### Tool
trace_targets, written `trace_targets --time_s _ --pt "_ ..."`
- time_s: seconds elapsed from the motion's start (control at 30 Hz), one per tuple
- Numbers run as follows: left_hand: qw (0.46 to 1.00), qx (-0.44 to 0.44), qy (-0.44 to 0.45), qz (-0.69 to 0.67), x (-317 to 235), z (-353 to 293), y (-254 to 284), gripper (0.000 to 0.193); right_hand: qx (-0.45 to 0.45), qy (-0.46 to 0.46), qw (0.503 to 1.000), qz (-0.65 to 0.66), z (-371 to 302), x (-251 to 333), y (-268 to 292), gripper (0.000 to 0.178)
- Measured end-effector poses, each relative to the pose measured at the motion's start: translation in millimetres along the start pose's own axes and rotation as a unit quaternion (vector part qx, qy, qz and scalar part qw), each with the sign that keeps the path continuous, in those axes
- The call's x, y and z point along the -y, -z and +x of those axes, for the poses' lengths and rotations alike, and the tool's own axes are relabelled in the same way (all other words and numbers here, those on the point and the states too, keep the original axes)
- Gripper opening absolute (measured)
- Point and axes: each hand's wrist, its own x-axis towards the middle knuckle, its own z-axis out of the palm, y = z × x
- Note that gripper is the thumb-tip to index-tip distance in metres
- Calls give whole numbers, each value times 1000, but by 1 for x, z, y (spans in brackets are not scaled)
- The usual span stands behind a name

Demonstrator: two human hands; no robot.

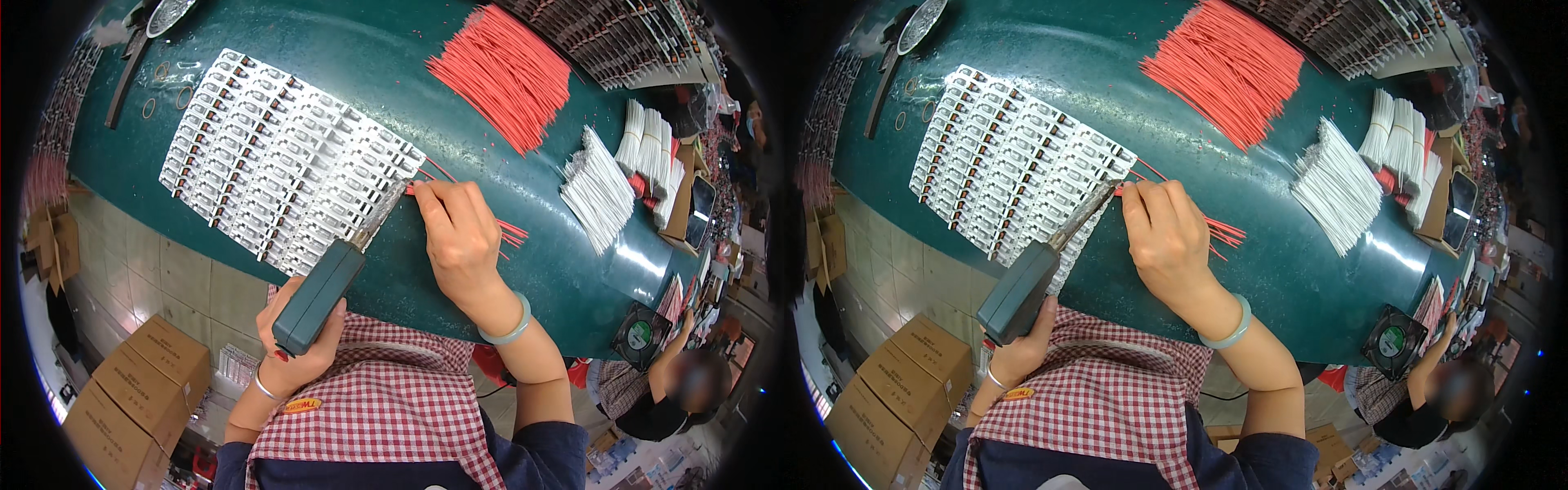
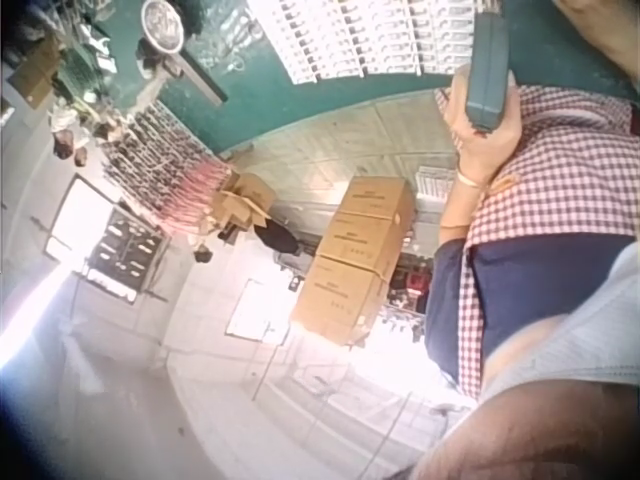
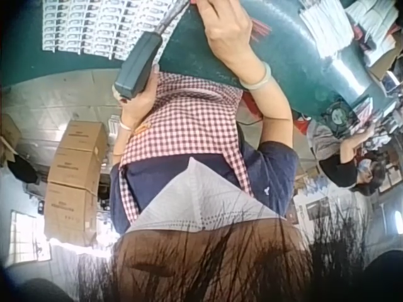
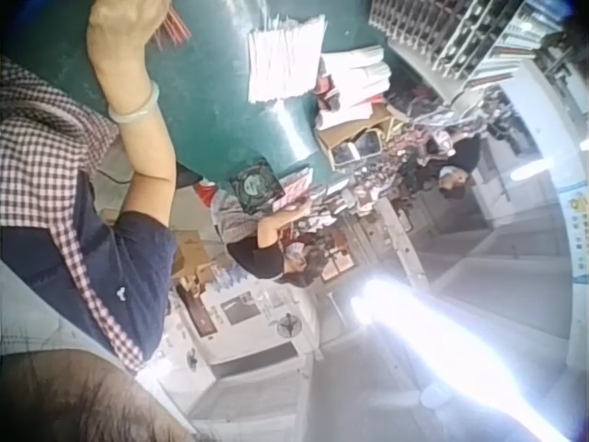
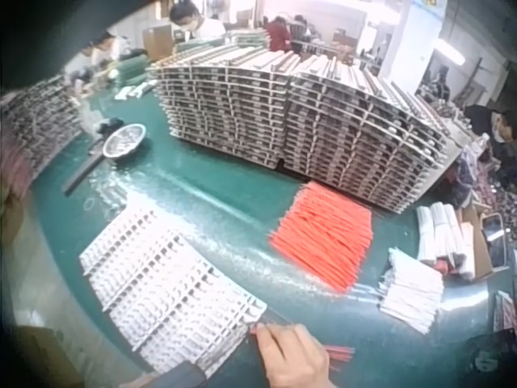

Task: The person attaches red wires to a strip of electronic components on an assembly bench using a handheld soldering iron and solder.

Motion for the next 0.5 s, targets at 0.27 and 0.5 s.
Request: trace_targets --time_s 0.27,0.5 --pt "992 -17 109 -56 9 -23 0 21 -6 4 1000 -17 1 0 -1 29" --pt "992 -30 104 -61 11 -28 2 22 -26 17 1000 0 0 5 4 29"
